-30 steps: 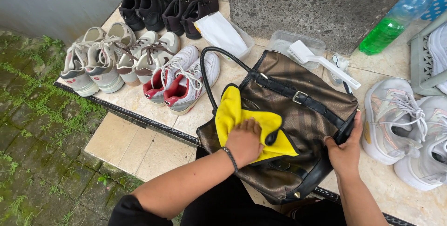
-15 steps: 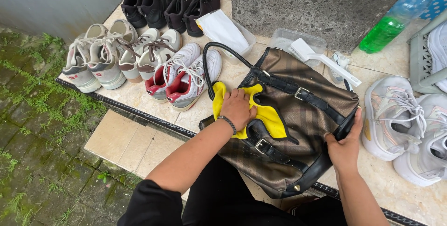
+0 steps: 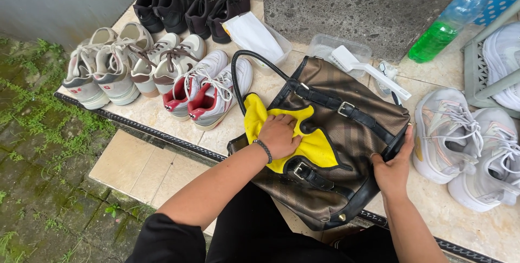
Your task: The person cleans a brown bag using a yellow cloth and a toothbrush. The person wipes the outer surface of the bag with the yellow cloth and then cleans the metal buckles with the toothbrush.
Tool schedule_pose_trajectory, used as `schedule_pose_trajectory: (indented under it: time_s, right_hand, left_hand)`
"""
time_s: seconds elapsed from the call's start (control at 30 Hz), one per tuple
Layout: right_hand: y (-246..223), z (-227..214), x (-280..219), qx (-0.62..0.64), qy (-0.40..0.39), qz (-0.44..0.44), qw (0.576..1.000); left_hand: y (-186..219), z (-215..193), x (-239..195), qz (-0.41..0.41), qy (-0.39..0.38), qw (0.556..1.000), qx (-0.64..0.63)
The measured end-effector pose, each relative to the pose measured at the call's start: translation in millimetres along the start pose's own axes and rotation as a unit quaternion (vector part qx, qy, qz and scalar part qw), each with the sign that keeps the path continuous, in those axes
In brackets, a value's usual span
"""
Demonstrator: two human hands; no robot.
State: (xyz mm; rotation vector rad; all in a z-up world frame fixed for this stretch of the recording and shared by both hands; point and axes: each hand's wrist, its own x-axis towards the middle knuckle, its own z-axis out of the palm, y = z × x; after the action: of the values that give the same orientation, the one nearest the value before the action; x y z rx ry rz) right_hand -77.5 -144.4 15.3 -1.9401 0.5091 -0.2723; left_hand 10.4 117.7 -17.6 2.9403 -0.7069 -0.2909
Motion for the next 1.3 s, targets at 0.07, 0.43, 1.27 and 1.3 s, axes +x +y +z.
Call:
schedule_pose_trajectory:
  time_s: [0.07, 0.43, 1.27, 1.3]
  right_hand:
    - [0, -1, 3, -0.002, -0.005, 0.000, 1.000]
    - [-1, -1, 2, 0.004, -0.008, -0.009, 1.000]
    - [5, 1, 3, -0.003, -0.008, -0.034, 0.999]
    - [4, -1, 2, -0.009, -0.010, -0.030, 0.999]
  left_hand:
    - [0, -7, -5, -0.019, -0.006, 1.000, 0.021]
    - [6, -10, 0, -0.031, 0.000, 0.997, -0.075]
    - [43, 1, 23, 0.068, 0.014, 0.993, -0.097]
    - [37, 7, 23, 0.107, 0.032, 0.989, -0.095]
